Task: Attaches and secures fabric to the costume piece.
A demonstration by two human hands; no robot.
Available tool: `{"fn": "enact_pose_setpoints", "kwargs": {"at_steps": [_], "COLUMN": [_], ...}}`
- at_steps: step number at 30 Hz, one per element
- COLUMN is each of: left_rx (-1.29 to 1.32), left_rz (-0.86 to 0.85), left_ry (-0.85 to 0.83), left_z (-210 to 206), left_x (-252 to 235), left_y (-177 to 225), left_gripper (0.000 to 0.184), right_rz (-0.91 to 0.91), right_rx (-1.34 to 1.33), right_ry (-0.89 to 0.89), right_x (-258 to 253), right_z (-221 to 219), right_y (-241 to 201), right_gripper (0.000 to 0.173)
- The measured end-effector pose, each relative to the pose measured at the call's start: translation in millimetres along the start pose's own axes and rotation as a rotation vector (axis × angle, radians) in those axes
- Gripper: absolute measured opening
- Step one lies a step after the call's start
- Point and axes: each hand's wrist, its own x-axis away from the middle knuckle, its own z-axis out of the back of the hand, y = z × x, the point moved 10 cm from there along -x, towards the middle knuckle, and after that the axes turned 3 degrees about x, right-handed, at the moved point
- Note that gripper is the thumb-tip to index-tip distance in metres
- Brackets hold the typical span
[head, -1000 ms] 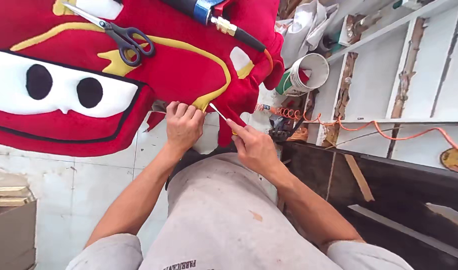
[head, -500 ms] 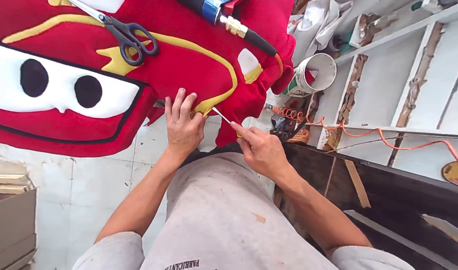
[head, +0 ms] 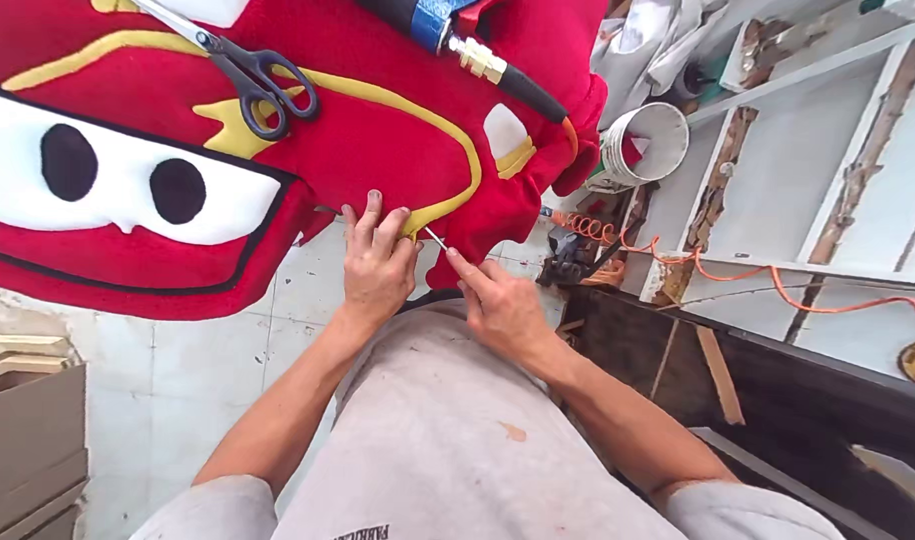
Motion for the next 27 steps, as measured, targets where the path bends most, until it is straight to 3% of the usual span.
{"fn": "enact_pose_setpoints", "kwargs": {"at_steps": [3,9,13,15,17,21,23,25,27], "left_rx": [-0.028,-0.25,-0.254,-0.207,-0.233,-0.098,0.018,0.1,0.094], "left_rz": [-0.029,-0.105,-0.007,0.065,0.048,0.012,0.131,0.289,0.384], "left_ry": [-0.022,-0.036,-0.166,-0.273,-0.257,-0.264,-0.1,0.105,0.123], "left_z": [-1.1,-12.7,-38.5,-47.5,-47.4,-38.5,-12.4,14.7,16.5], "left_x": [-0.1,18.0,29.6,31.1,30.0,57.0,71.2,72.0,63.7], "left_y": [2.1,4.8,-2.5,-6.3,-7.0,6.5,-1.3,-21.6,-35.2], "left_gripper": [0.02,0.021,0.017,0.012,0.012,0.018,0.04,0.042,0.039], "right_rz": [-0.043,-0.098,-0.085,-0.051,-0.014,0.104,0.219,0.318,0.304], "right_rx": [-0.046,-0.069,-0.053,-0.027,0.032,0.131,0.077,-0.057,-0.068], "right_ry": [0.059,-0.074,0.079,0.154,0.167,0.146,0.198,0.266,0.241], "right_x": [3.5,37.7,52.3,27.5,-22.2,-127.7,-133.4,-103.3,-65.6], "right_z": [-13.8,8.3,46.7,77.1,99.3,98.4,101.1,93.9,56.4], "right_y": [-5.2,3.9,4.1,-10.7,-28.5,-61.1,-82.4,-92.9,-86.7], "right_gripper": [0.044,0.045,0.043,0.047,0.05,0.051,0.044,0.029,0.024]}}
